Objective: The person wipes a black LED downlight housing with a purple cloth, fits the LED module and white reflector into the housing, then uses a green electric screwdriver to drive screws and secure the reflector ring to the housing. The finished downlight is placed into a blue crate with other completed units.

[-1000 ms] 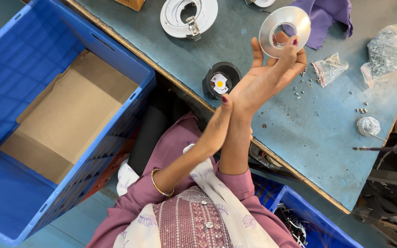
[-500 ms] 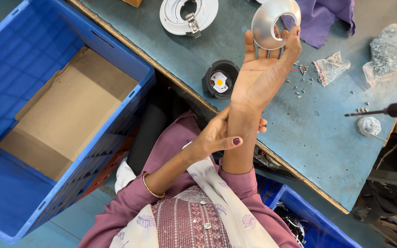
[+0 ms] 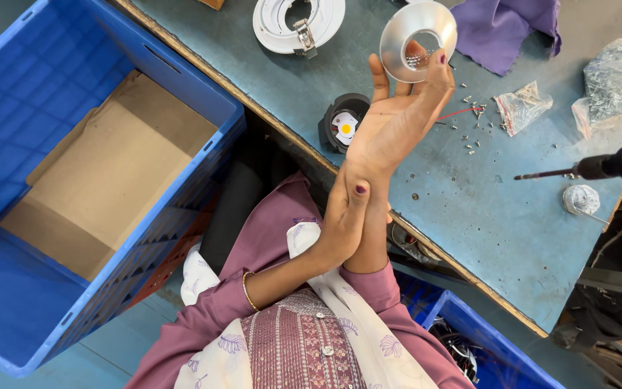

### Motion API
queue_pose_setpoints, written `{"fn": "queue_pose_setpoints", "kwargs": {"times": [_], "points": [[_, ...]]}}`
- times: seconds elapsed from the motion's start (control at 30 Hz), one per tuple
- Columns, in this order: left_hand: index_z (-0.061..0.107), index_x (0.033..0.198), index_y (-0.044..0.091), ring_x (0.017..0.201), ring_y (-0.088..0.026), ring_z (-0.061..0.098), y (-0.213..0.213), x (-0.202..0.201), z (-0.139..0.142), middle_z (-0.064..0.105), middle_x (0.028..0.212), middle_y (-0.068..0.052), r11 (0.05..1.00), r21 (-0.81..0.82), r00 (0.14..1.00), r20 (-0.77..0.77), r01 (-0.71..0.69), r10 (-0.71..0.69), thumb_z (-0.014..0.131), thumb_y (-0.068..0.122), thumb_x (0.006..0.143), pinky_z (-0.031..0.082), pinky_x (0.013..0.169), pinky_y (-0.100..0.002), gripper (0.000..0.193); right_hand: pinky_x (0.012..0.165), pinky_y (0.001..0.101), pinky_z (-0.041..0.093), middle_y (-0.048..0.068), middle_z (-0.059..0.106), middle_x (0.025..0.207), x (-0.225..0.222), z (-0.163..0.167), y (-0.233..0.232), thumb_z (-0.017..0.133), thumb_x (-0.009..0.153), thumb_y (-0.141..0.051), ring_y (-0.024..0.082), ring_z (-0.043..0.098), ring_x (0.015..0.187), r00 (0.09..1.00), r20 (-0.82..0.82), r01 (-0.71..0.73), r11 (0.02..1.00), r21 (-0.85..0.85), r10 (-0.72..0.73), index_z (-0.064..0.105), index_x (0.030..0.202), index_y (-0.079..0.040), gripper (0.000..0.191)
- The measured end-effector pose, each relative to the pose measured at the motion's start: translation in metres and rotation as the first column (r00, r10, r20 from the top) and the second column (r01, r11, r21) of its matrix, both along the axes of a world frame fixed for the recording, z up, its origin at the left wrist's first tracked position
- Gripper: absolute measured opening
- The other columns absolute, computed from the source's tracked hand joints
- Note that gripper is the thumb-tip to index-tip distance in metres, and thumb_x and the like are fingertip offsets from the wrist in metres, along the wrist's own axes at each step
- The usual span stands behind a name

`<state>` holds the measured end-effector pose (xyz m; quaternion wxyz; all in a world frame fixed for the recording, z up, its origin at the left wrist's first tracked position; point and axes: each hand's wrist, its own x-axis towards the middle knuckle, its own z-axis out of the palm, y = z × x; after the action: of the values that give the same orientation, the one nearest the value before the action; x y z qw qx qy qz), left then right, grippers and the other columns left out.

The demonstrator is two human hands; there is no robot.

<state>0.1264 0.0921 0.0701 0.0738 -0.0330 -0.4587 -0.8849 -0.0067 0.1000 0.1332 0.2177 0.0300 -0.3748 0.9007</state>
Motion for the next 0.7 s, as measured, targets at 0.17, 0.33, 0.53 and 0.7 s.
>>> {"fn": "queue_pose_setpoints", "kwargs": {"times": [0.17,0.33,0.53,0.7], "points": [[0.051,0.124,-0.005,0.061,-0.018,0.064,-0.006,-0.011,0.003,0.062,0.075,-0.012,0.994,0.103,0.979,0.196,0.033,-0.053,0.030,0.071,0.102,0.054,0.057,-0.031,0.082,0.096,0.0478,0.059,0.016,0.051,0.134,0.006,0.003,-0.007,0.068,0.102,-0.039,0.027,0.056,0.124,0.995,-0.062,0.087,0.994,0.072,-0.083,0.043,0.131,-0.004,0.051],[0.058,0.113,-0.002,0.051,-0.019,0.067,-0.025,-0.031,-0.003,0.064,0.063,-0.013,0.919,0.362,0.890,0.353,0.154,-0.288,0.025,0.070,0.101,0.057,0.052,-0.030,0.080,0.097,0.0478,0.059,0.015,0.053,0.130,0.012,-0.005,-0.014,0.067,0.103,-0.038,0.026,0.057,0.120,0.998,-0.055,0.031,0.998,0.063,-0.028,0.044,0.131,-0.005,0.050],[0.062,0.121,-0.003,0.089,-0.009,0.070,-0.054,-0.050,-0.017,0.073,0.102,-0.006,0.900,0.426,0.952,0.225,0.098,-0.210,0.057,0.021,0.107,0.057,0.084,-0.026,0.029,0.096,0.0448,0.059,0.012,0.055,0.125,0.000,-0.013,-0.003,0.073,0.091,-0.038,0.026,0.058,0.116,0.924,0.180,-0.296,0.929,-0.221,0.337,0.049,0.127,-0.003,0.055],[0.064,0.109,-0.006,0.085,-0.017,0.076,-0.067,-0.039,-0.017,0.075,0.094,-0.011,0.989,0.132,0.967,0.252,-0.068,0.033,0.058,0.018,0.106,0.063,0.084,-0.031,0.025,0.101,0.0435,0.059,0.015,0.056,0.126,-0.012,-0.011,0.011,0.080,0.084,-0.034,0.029,0.059,0.116,0.822,0.221,-0.407,0.813,-0.416,0.524,0.049,0.126,0.005,0.065]]}}
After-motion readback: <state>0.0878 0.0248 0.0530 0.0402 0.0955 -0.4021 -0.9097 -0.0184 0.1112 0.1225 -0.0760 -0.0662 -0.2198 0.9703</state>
